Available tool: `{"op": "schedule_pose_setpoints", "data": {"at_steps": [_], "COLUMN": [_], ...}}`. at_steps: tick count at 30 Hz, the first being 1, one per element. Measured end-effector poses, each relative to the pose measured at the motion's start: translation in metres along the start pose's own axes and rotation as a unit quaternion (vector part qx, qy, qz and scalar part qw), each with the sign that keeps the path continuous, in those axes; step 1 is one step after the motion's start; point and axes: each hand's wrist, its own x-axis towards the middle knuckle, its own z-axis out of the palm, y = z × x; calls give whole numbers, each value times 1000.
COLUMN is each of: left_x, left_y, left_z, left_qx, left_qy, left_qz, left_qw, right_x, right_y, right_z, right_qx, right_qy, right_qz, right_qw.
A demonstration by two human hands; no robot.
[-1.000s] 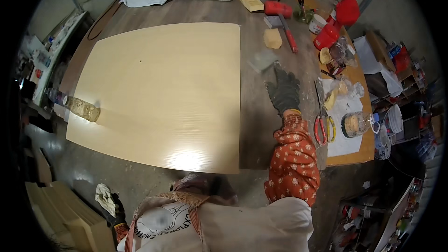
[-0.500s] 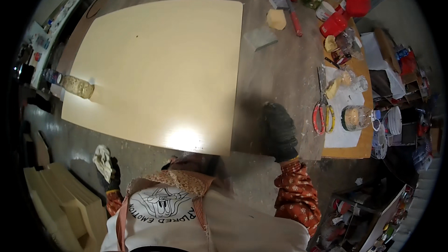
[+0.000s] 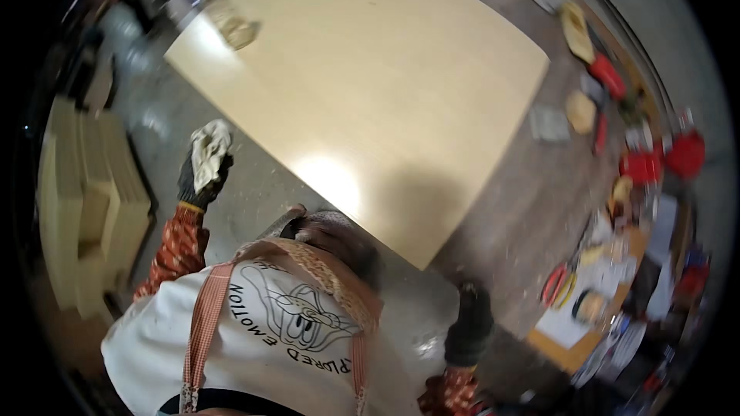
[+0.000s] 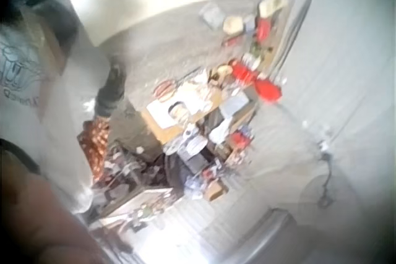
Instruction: The person wipes a large light-colored wooden panel on a workbench using a white cloth and liquid from a clear plastic bottle. The person applies liquid to the cloth, wipes the surface and edges of the panel, and places the bottle back on the table.
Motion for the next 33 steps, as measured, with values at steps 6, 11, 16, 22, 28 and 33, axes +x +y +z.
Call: {"op": "schedule_pose_setpoints", "data": {"at_steps": [6,11,16,22,28,33], "left_x": [-18,-27,-30,-32,-35,-27], "left_y": [13,1,-2,4,22,3], "left_z": [12,-41,-61,-88,-86,-85], "left_qx": [40,328,362,274,582,657], "left_qy": [57,127,53,44,12,-47], "left_qz": [10,18,67,45,-2,249], "left_qw": [998,936,928,960,813,710], "right_x": [61,163,254,296,331,357], "right_y": [-97,-181,-247,-278,-312,-347], "right_z": [-21,6,41,88,113,106], "right_qx": [157,293,159,474,368,198], "right_qy": [18,23,-20,-213,-200,-207], "right_qz": [204,-21,-299,-10,-65,-58], "right_qw": [966,956,941,854,906,956]}}
